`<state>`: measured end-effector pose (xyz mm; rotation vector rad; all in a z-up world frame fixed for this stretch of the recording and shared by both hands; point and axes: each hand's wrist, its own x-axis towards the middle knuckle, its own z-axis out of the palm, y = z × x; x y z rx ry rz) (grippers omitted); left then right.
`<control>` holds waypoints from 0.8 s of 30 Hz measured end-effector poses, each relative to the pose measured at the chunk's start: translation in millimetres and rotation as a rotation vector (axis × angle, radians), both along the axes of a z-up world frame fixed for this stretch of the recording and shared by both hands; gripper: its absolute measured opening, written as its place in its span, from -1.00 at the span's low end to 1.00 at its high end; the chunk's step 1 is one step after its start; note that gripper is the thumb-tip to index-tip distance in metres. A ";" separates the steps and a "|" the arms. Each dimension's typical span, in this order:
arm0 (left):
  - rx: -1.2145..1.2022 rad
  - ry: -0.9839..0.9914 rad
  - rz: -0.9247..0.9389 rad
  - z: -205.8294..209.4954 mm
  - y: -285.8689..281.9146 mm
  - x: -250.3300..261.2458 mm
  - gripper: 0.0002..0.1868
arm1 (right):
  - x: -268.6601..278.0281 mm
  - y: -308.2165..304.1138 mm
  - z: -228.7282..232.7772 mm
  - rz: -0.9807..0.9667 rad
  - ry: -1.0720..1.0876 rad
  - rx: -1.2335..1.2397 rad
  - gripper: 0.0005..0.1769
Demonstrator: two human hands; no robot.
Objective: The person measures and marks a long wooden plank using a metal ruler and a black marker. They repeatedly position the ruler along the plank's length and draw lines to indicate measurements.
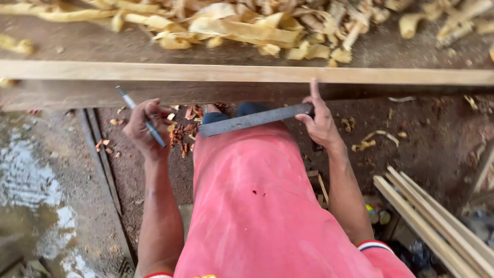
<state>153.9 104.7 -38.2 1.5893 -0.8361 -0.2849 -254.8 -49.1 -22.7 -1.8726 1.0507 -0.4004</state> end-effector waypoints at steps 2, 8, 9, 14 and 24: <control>0.008 0.039 0.026 3.2 3.5 2.2 -0.71 | 2.7 -0.9 -3.2 0.027 0.034 -0.017 0.10; 0.059 0.084 0.094 13.7 16.4 11.6 -0.73 | 36.8 -8.7 -22.7 0.093 -0.001 -0.099 -0.02; 0.058 0.077 0.116 12.3 21.0 15.9 -0.73 | 40.5 -8.8 -21.6 0.114 -0.011 -0.099 -0.02; 0.079 0.080 0.122 3.7 36.6 35.2 -0.65 | 50.9 -2.1 -6.5 0.129 0.123 -0.117 -0.13; -0.007 0.207 0.081 0.4 37.3 52.0 -0.61 | 73.2 -1.0 10.9 -0.040 0.100 -0.155 -0.49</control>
